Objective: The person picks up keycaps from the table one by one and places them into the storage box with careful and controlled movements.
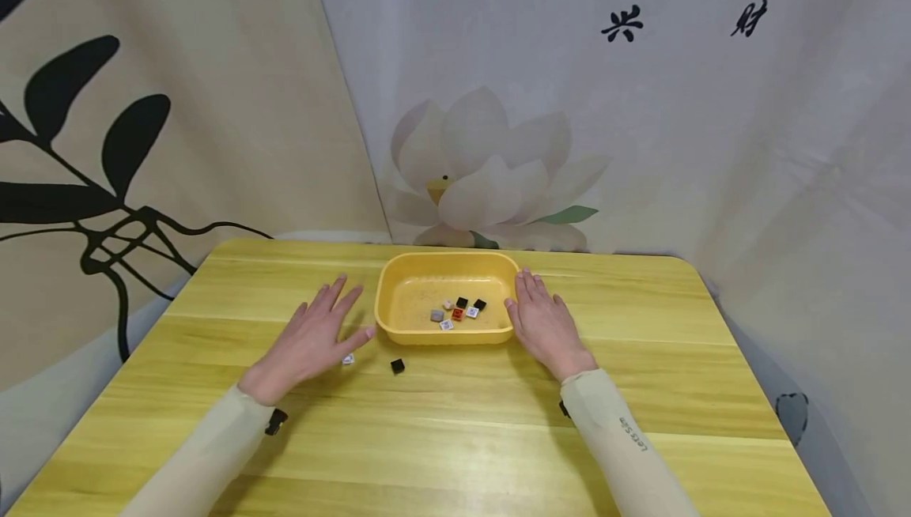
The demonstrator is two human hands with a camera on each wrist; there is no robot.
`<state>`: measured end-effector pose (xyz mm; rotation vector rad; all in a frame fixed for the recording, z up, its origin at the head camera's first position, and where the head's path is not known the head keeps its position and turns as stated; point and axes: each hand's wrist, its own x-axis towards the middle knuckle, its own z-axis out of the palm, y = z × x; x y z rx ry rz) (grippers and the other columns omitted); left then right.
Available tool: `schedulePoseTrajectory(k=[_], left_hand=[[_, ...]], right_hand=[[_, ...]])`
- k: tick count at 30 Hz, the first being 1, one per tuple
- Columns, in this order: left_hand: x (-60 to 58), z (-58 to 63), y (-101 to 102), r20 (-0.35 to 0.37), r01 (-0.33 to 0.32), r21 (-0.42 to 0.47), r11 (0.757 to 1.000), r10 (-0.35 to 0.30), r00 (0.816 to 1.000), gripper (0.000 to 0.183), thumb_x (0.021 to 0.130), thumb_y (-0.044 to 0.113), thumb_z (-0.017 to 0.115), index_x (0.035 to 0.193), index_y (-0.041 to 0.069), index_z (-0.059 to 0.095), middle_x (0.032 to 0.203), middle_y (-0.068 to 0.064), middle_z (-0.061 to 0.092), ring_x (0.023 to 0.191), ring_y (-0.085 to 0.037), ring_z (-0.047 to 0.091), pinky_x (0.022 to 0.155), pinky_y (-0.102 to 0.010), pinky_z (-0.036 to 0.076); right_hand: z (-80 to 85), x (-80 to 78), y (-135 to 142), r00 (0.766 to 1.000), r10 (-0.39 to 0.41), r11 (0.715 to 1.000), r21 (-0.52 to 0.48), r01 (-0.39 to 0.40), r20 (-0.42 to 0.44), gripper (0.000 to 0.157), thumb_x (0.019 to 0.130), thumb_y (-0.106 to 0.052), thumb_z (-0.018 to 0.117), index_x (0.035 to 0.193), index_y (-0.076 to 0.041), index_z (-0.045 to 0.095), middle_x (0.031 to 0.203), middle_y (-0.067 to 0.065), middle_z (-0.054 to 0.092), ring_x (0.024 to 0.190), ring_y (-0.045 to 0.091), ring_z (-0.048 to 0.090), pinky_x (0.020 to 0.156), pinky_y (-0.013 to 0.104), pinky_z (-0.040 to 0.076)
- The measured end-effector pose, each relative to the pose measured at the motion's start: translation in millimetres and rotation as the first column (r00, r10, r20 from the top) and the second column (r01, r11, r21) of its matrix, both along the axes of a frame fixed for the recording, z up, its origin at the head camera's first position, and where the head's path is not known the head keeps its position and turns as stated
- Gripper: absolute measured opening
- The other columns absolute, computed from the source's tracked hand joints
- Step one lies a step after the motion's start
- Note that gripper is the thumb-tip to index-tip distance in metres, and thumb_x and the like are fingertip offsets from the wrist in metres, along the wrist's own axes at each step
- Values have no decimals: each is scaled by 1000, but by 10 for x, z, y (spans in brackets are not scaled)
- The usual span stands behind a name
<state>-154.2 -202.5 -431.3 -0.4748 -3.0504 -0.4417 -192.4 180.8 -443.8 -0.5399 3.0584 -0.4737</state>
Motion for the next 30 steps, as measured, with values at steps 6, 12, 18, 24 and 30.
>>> schedulePoseTrajectory(k=[6, 12, 18, 24, 30], left_hand=[[38, -36, 33, 26, 18, -26, 999, -17, 1000, 83, 99, 65, 56, 159, 10, 42, 166, -26, 27, 144, -52, 38, 105, -72, 39], [63, -65, 77, 29, 35, -79, 996, -33, 999, 70, 98, 59, 62, 148, 10, 58, 150, -26, 50, 120, -47, 61, 87, -63, 55], [70, -104, 88, -23, 68, -127, 990, -71, 997, 50, 96, 47, 71, 122, 5, 74, 111, -15, 64, 82, -27, 63, 64, -41, 56], [61, -138, 78, -24, 81, -118, 990, -84, 996, 31, 96, 35, 75, 107, 6, 76, 95, -7, 60, 69, -18, 55, 54, -33, 48], [46, -155, 71, 8, 78, -80, 994, -78, 997, 14, 95, 21, 76, 99, 8, 75, 86, -4, 58, 68, -16, 54, 56, -33, 49]], right_hand=[[1, 2, -4, 1000, -2, 1000, 2, 2, -5, 65, 114, -37, 30, 160, 8, 23, 168, 24, 20, 154, 41, 22, 117, 65, 28], [-1, 0, 3, 1000, -2, 1000, -4, 2, -17, 64, 114, -36, 31, 160, 9, 24, 168, 25, 20, 154, 42, 23, 116, 66, 29], [-11, -7, 5, 1000, -5, 1000, -3, 5, -9, 64, 114, -36, 31, 160, 8, 23, 168, 24, 20, 154, 41, 22, 116, 66, 28], [-19, -9, 1, 1000, -8, 1000, -2, 8, -8, 64, 114, -36, 31, 161, 8, 23, 168, 24, 19, 154, 41, 22, 116, 66, 28], [-20, -8, -5, 1000, -2, 1000, -4, 2, -19, 64, 114, -36, 31, 160, 8, 23, 168, 24, 21, 154, 41, 24, 116, 66, 29]])
